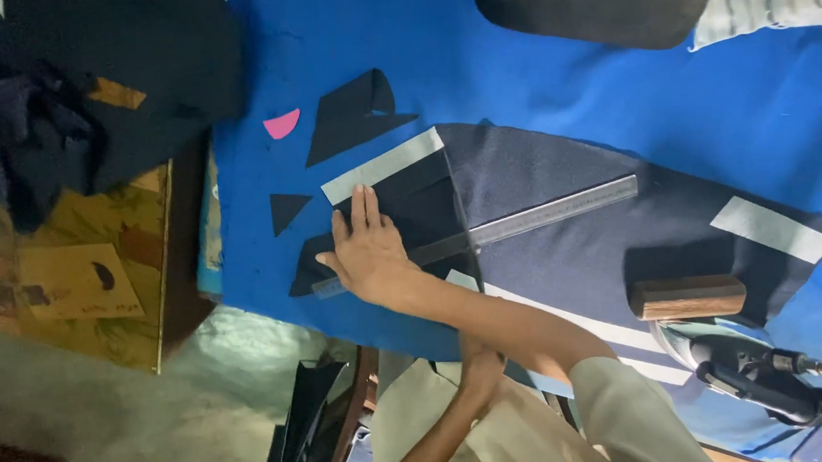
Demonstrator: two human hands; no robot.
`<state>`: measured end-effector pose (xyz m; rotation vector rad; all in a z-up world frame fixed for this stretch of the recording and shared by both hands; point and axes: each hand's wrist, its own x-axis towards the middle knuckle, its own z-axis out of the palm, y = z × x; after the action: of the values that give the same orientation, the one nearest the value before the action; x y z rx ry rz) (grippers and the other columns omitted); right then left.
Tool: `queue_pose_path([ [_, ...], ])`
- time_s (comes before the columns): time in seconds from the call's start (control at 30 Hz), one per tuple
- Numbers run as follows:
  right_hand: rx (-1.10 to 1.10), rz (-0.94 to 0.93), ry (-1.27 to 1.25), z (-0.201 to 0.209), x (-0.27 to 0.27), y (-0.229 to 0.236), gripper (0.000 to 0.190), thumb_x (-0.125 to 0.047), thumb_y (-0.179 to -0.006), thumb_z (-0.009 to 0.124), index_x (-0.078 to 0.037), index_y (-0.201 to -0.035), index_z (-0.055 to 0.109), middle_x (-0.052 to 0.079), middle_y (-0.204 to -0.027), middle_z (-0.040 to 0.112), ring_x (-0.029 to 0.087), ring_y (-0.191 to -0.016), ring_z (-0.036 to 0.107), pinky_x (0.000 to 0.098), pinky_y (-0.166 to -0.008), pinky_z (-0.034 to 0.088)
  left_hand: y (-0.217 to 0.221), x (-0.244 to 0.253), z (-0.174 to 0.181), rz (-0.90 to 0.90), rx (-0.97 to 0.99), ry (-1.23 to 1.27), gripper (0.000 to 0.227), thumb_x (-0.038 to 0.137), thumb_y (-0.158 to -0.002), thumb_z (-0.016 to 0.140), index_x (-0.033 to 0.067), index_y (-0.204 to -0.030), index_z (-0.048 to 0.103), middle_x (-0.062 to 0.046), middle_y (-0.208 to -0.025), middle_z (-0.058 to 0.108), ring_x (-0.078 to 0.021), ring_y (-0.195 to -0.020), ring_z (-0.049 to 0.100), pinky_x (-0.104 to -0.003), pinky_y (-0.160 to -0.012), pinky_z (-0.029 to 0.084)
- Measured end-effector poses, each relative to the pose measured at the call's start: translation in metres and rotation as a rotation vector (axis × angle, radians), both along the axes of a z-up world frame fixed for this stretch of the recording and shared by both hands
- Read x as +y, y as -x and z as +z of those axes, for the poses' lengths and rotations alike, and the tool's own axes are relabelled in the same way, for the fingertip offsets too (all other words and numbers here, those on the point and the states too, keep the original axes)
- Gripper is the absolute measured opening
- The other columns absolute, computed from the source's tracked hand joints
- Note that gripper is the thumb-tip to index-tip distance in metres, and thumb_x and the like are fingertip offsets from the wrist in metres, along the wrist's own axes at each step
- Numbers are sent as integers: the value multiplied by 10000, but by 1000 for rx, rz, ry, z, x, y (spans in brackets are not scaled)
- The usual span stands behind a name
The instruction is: The person cuts dark fabric pieces using shears and a ruler on a blue work surface, then irons the cut pieces with a steam iron. The person handles the fabric and tools directly, moving pieces aside and adjusting the iron as needed.
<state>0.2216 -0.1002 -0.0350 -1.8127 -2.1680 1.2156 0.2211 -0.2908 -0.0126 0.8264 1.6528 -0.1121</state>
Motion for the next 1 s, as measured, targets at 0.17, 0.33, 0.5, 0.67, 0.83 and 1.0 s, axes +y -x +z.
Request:
queue_pose_path([
  [0.17, -49, 154, 141, 6, 21, -12, 721, -538, -1050, 433, 59, -1445, 526, 495, -1509, 308, 603, -1468, 283, 581, -937, 540, -16, 5, -9, 30, 4, -62, 296, 308, -964, 549, 141, -720, 539, 9, -606, 480, -137, -587, 467, -353, -542, 345],
  [0.33, -35, 225, 199, 10, 33, -20, 727, -541, -1040, 435, 65, -1430, 538, 496, -1490, 333, 590, -1458, 316, 591, -888, 569, -35, 6, -25, 104, 6, -119, 306, 314, -961, 571, 143, -709, 546, 2, -594, 495, -153, -576, 489, -350, -536, 365],
  [0.5, -42, 236, 198, 26, 42, -26, 730, -553, -1054, 379, 49, -1437, 536, 457, -1494, 375, 545, -1450, 366, 569, -871, 589, -32, -11, -51, 132, 28, -144, 316, 320, -958, 593, 145, -698, 553, -6, -583, 510, -169, -564, 511, -347, -529, 384],
  [0.67, -5, 230, 211, 32, 44, -31, 690, -488, -1063, 419, 96, -1409, 547, 484, -1479, 375, 567, -1439, 369, 586, -891, 577, 50, -22, -106, 120, 26, -208, 327, 326, -954, 615, 147, -687, 560, -14, -572, 525, -186, -553, 532, -344, -523, 404],
  [0.83, 12, 214, 221, 30, 44, -33, 684, -471, -1066, 408, 102, -1418, 537, 474, -1497, 367, 562, -1446, 366, 588, -896, 575, 21, -14, -99, 96, 31, -267, 338, 332, -951, 637, 149, -675, 567, -21, -561, 540, -202, -542, 554, -341, -517, 423],
  [1.0, 41, 206, 205, 31, 46, -37, 661, -449, -1059, 450, 116, -1384, 561, 479, -1467, 399, 563, -1428, 392, 592, -896, 571, -68, -1, -51, 74, 21, -326, 350, 338, -948, 659, 151, -664, 574, -29, -549, 555, -219, -530, 576, -338, -511, 443],
])
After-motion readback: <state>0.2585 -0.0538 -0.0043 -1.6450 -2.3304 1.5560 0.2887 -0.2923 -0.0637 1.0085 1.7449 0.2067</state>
